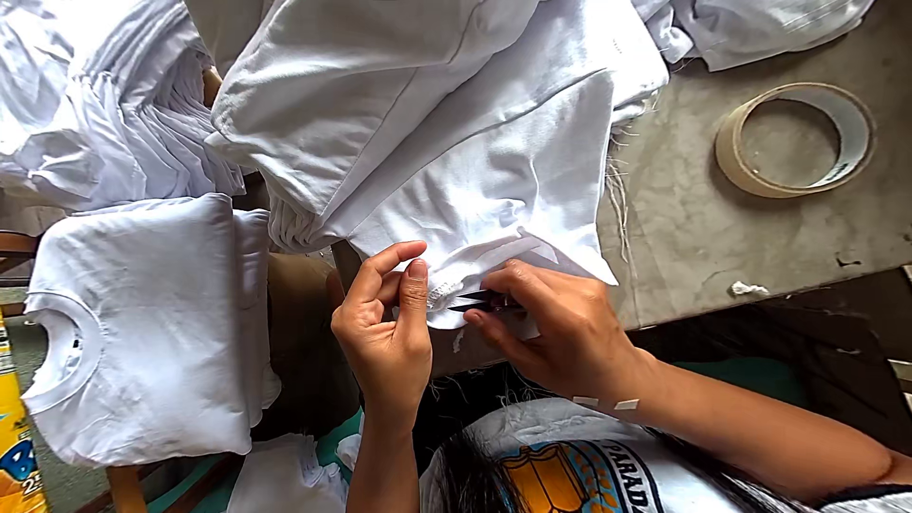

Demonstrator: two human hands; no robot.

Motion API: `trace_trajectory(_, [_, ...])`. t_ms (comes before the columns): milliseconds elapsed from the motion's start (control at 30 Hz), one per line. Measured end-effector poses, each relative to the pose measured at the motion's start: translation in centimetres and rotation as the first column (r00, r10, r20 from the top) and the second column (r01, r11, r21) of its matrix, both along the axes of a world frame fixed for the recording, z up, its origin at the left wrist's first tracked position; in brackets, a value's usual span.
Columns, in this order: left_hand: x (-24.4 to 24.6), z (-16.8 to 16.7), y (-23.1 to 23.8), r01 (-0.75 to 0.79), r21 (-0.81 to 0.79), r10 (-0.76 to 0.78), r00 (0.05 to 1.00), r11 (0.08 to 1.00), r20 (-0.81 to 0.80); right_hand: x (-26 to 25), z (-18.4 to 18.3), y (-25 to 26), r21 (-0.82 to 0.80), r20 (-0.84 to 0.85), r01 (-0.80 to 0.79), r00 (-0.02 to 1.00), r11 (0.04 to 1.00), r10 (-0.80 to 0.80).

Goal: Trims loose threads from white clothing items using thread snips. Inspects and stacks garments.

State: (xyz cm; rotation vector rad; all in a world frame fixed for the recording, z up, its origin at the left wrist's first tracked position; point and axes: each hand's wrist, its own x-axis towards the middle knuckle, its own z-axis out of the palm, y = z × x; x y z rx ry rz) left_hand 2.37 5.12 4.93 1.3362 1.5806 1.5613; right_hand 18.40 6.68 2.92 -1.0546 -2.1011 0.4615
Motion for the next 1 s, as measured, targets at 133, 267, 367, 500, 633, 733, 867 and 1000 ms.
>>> trace_trajectory(133, [0.15, 0.13, -0.04, -0.007, 0.009, 0.007, 1.000, 1.000, -0.016, -0.55, 0.04, -0.15, 0.013, 0.022, 0.018, 1.000, 1.000, -0.018])
trace_trajectory(267, [0.26, 0.07, -0.01, -0.013, 0.022, 0.014, 0.999, 1.000, -0.032, -0.58, 0.08, -0.10, 0.010, 0.023, 0.016, 1.000, 1.000, -0.017])
trace_trajectory(367, [0.28, 0.05, 0.05, -0.008, 0.033, 0.009, 0.999, 0.999, -0.031, -0.52, 0.25, -0.11, 0.011, 0.014, 0.020, 1.000, 1.000, -0.020])
trace_trajectory(500, [0.33, 0.04, 0.08, -0.009, 0.035, 0.010, 0.999, 0.999, -0.041, -0.67, 0.28, -0.09, 0.009, 0.028, 0.030, 0.999, 1.000, -0.030])
trace_trajectory(633, [0.27, -0.01, 0.08, -0.005, 0.043, 0.007, 0.999, 0.999, -0.046, -0.84, 0.31, -0.09, 0.011, 0.044, 0.040, 0.998, 0.999, -0.040])
trace_trajectory(733, [0.36, -0.05, 0.11, -0.011, 0.044, 0.013, 0.999, 0.999, -0.047, -0.96, 0.34, -0.09, 0.015, 0.042, 0.046, 0.998, 0.999, -0.046])
trace_trajectory(867, [0.31, -0.05, 0.11, -0.018, 0.047, 0.020, 0.999, 0.999, -0.049, -0.99, -0.07, 0.05, -0.064, -0.084, -0.034, 0.996, 0.997, 0.029])
trace_trajectory(1000, [0.23, 0.10, 0.07, -0.012, 0.059, 0.014, 0.999, 0.998, -0.033, -0.96, -0.53, 0.18, -0.079, -0.162, -0.086, 0.984, 0.993, 0.072])
